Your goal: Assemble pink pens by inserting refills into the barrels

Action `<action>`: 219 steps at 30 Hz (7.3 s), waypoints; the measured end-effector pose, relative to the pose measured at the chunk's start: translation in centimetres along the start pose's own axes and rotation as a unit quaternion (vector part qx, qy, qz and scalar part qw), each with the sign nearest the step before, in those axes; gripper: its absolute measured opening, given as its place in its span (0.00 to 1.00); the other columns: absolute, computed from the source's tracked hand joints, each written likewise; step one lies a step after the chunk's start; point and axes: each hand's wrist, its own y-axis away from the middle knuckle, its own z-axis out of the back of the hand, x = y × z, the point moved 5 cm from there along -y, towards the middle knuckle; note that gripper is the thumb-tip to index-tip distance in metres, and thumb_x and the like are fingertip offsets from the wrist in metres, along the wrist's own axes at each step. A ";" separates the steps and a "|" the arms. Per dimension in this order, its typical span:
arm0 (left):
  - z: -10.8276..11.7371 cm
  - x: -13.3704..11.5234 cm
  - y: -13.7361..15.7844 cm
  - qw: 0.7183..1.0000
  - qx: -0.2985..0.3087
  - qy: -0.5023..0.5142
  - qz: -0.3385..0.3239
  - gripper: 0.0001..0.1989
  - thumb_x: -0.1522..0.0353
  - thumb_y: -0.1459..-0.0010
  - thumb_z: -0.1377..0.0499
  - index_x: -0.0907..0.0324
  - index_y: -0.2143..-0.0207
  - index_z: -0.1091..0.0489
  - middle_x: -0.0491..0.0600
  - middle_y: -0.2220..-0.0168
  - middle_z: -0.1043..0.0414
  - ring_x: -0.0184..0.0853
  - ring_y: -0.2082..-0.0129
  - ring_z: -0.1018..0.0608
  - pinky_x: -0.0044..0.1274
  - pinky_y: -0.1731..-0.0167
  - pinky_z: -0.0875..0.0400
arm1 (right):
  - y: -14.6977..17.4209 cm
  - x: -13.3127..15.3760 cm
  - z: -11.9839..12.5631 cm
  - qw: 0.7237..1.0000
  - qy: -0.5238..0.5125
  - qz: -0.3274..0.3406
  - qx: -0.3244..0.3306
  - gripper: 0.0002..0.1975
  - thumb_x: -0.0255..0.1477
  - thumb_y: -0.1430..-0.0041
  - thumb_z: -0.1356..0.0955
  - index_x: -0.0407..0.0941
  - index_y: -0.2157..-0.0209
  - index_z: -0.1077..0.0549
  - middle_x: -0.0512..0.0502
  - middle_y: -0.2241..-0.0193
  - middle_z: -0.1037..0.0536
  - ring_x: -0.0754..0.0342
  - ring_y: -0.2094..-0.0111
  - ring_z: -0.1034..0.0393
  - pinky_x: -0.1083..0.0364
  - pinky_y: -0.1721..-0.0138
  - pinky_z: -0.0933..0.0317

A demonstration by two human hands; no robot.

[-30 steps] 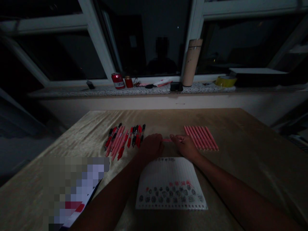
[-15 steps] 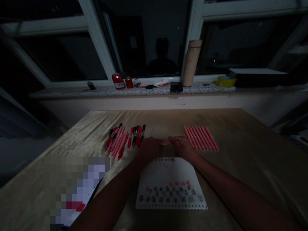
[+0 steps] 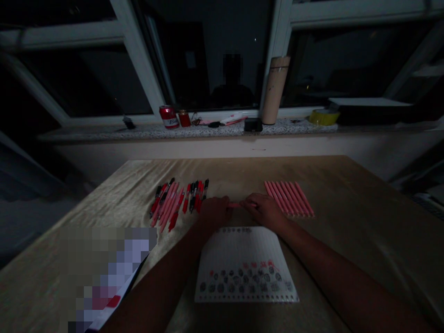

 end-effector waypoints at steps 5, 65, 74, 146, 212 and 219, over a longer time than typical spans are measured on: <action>0.1 -0.2 0.0 0.998 -0.010 0.053 0.016 0.15 0.59 0.43 0.50 0.60 0.62 0.34 0.55 0.70 0.28 0.42 0.68 0.25 0.28 0.65 0.38 | -0.3 0.3 -0.8 0.989 0.123 0.031 0.078 0.12 0.33 0.40 0.38 0.45 0.58 0.28 0.41 0.66 0.25 0.50 0.63 0.34 0.52 0.61 0.46; -0.3 1.4 -0.3 0.881 -0.048 0.470 -0.029 0.24 0.53 0.40 0.55 0.60 0.81 0.42 0.40 0.84 0.46 0.25 0.84 0.42 0.21 0.81 0.47 | 0.0 0.7 -0.5 0.976 0.210 0.057 0.005 0.11 0.32 0.38 0.38 0.44 0.59 0.27 0.44 0.66 0.24 0.49 0.61 0.36 0.50 0.58 0.46; -0.1 1.2 -0.2 0.896 -0.037 0.443 -0.017 0.25 0.54 0.40 0.55 0.60 0.83 0.43 0.41 0.86 0.47 0.26 0.83 0.41 0.21 0.80 0.47 | 0.0 0.9 -0.2 0.975 0.210 0.066 -0.018 0.08 0.30 0.39 0.37 0.44 0.67 0.28 0.45 0.69 0.26 0.50 0.63 0.37 0.51 0.59 0.47; -0.5 1.5 -0.4 0.907 -0.047 0.418 -0.034 0.19 0.56 0.41 0.52 0.61 0.78 0.39 0.42 0.81 0.41 0.28 0.78 0.36 0.21 0.75 0.43 | 0.3 0.3 -0.9 0.988 0.130 0.015 0.080 0.13 0.32 0.38 0.40 0.46 0.58 0.27 0.46 0.65 0.22 0.55 0.65 0.28 0.58 0.65 0.40; -0.3 3.0 -0.4 0.888 -0.116 0.441 0.050 0.24 0.55 0.43 0.51 0.60 0.86 0.42 0.41 0.86 0.46 0.26 0.84 0.40 0.21 0.81 0.46 | 0.2 0.3 -0.6 0.984 0.149 -0.013 0.094 0.09 0.29 0.42 0.39 0.44 0.62 0.29 0.46 0.69 0.23 0.55 0.69 0.30 0.58 0.70 0.47; 0.3 2.5 -0.2 0.886 -0.115 0.448 0.038 0.23 0.56 0.43 0.51 0.60 0.86 0.44 0.41 0.86 0.47 0.26 0.84 0.41 0.22 0.80 0.46 | 0.3 0.3 -0.7 0.985 0.141 -0.028 0.095 0.11 0.33 0.40 0.39 0.45 0.60 0.29 0.46 0.68 0.23 0.55 0.69 0.29 0.58 0.70 0.46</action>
